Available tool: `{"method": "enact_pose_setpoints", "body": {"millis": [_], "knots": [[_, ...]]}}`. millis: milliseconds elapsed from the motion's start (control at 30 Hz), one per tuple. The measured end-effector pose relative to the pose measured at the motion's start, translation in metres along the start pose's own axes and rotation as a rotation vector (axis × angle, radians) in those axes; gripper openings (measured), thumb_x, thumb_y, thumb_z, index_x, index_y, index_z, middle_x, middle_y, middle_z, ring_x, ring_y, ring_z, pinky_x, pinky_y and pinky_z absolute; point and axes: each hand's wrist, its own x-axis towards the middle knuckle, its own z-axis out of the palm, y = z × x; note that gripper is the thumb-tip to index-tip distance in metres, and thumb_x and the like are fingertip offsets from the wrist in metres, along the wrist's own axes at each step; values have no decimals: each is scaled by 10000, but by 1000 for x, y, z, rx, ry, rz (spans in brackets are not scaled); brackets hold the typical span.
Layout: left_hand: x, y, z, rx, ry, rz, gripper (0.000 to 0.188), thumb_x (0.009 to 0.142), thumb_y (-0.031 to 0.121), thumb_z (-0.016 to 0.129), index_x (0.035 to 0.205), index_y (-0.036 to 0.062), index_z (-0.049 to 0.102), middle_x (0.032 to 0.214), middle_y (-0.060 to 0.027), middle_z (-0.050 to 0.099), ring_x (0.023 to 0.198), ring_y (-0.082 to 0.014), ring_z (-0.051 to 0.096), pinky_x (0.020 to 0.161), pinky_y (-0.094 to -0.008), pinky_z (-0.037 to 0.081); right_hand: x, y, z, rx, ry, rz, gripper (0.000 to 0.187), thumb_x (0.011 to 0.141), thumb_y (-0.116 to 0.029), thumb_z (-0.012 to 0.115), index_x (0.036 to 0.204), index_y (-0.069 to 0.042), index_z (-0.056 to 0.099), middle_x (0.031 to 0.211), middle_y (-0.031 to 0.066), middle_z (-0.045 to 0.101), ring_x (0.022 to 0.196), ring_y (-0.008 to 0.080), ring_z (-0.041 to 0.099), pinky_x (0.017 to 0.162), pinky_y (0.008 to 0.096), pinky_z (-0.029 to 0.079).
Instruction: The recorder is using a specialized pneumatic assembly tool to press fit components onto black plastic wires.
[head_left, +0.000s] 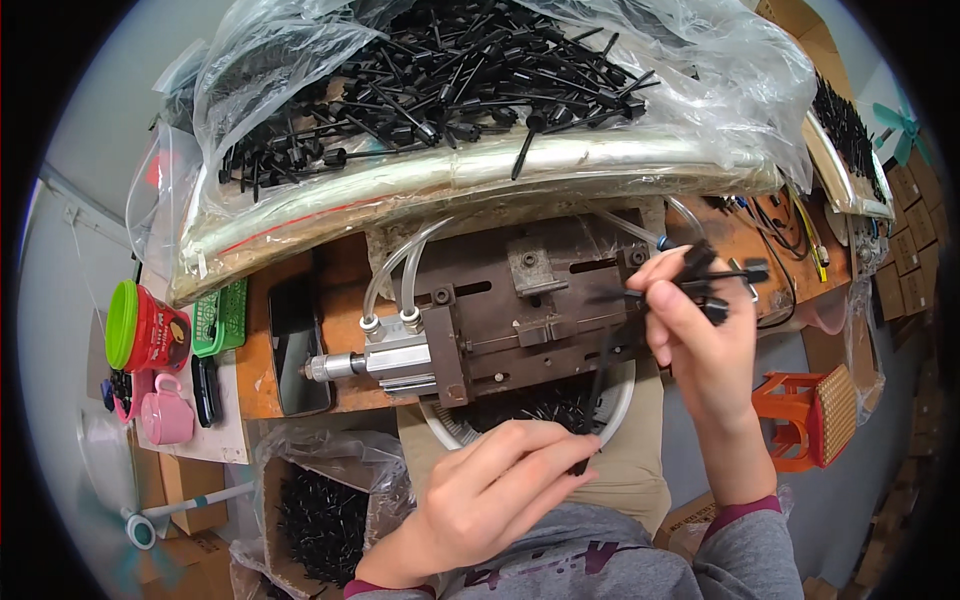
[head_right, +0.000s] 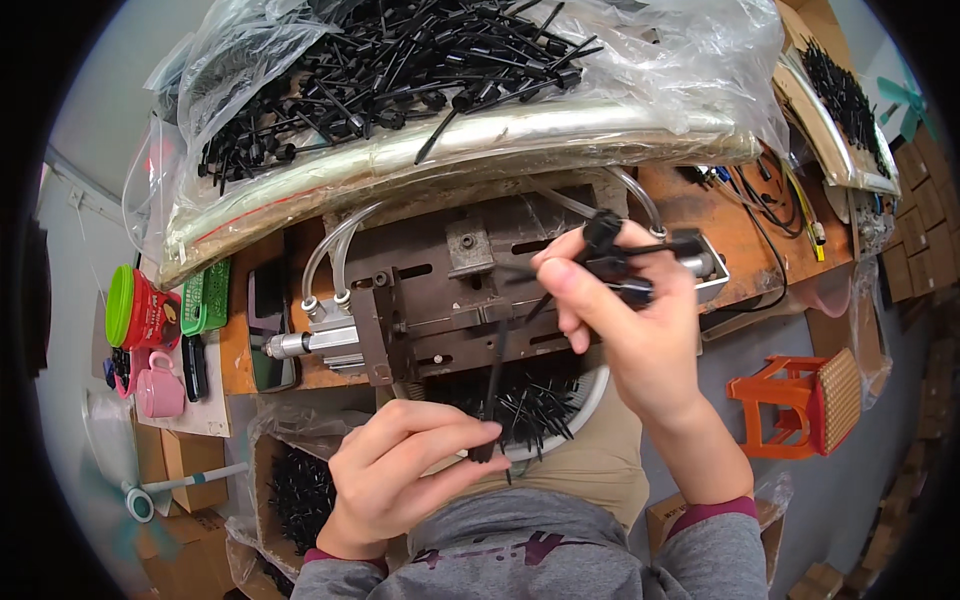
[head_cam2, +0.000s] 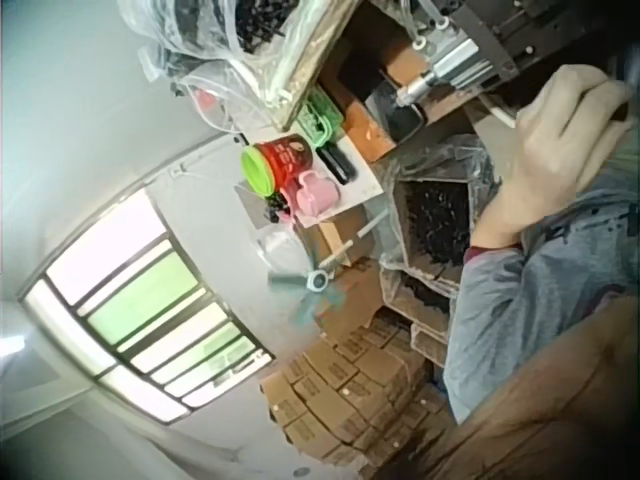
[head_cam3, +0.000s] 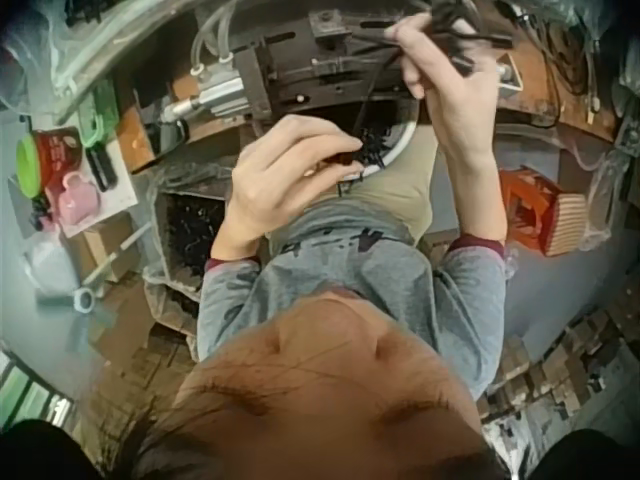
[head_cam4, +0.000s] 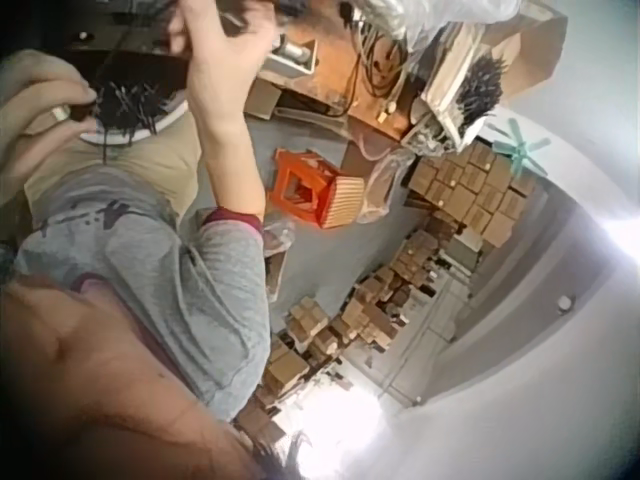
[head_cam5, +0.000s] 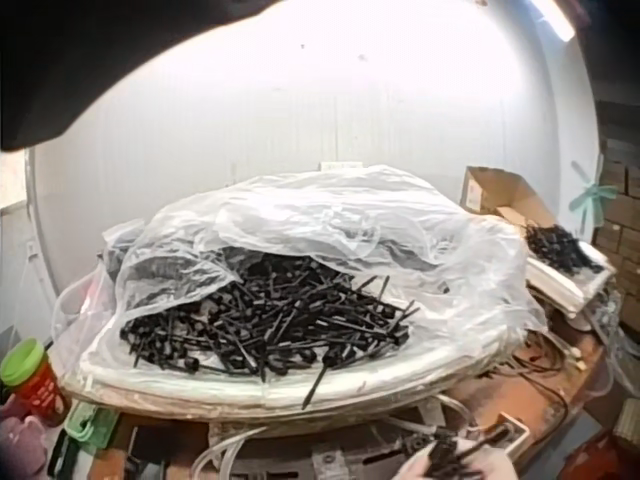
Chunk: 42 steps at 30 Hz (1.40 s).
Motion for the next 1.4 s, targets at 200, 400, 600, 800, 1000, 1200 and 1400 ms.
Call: {"method": "enact_pose_setpoints", "body": {"millis": [200,400,600,800,1000,1200,1400], "knots": [[-13,-29,38,345,41,-27,294,695,59,837,964,10,729,1231,-150,693,682,-183,681,611,-279,550,-11,19,-10,-477,79,-489,190,818,49,761,994,6,703,1037,148,702,871,206,688,739,289,563],[-8,-40,49,547,19,-4,280,687,104,840,943,49,738,1225,-114,706,652,-147,670,568,-255,506,-23,21,-21,-901,-44,-814,224,840,-36,688,1054,24,719,1089,176,713,933,273,712,786,346,586],[-2,-35,44,486,-5,-43,305,679,105,857,953,41,741,1186,-115,721,659,-150,677,591,-245,524,-22,29,-29,-1052,-162,-1009,318,718,-20,697,1020,77,719,1067,203,699,798,279,725,639,326,603],[1,-14,27,-309,51,-221,390,687,15,887,1046,-8,735,1047,-131,729,766,-139,702,680,-272,595,-29,33,-18,-1116,-274,-1109,268,738,-55,700,971,73,730,1028,211,706,802,255,716,723,336,627],[-8,-16,27,-7,68,-137,371,683,-5,875,1031,-3,745,987,-122,701,788,-163,679,649,-268,592,-23,36,-21,-1097,-236,-1060,307,741,-47,689,1020,77,729,1072,216,708,792,266,710,685,325,605],[-11,-36,44,468,14,-3,301,677,76,826,957,16,731,1226,-137,694,748,-193,679,628,-290,536,-23,43,-25,-1014,-116,-991,340,755,-33,698,1076,80,705,1111,223,691,823,294,701,672,331,585],[-1,-33,43,533,-42,-20,298,689,98,822,963,25,732,1186,-133,714,694,-181,687,621,-274,520,-25,43,-26,-1037,-104,-953,328,761,-19,690,1071,85,704,1102,234,697,826,298,712,674,338,589]]}}
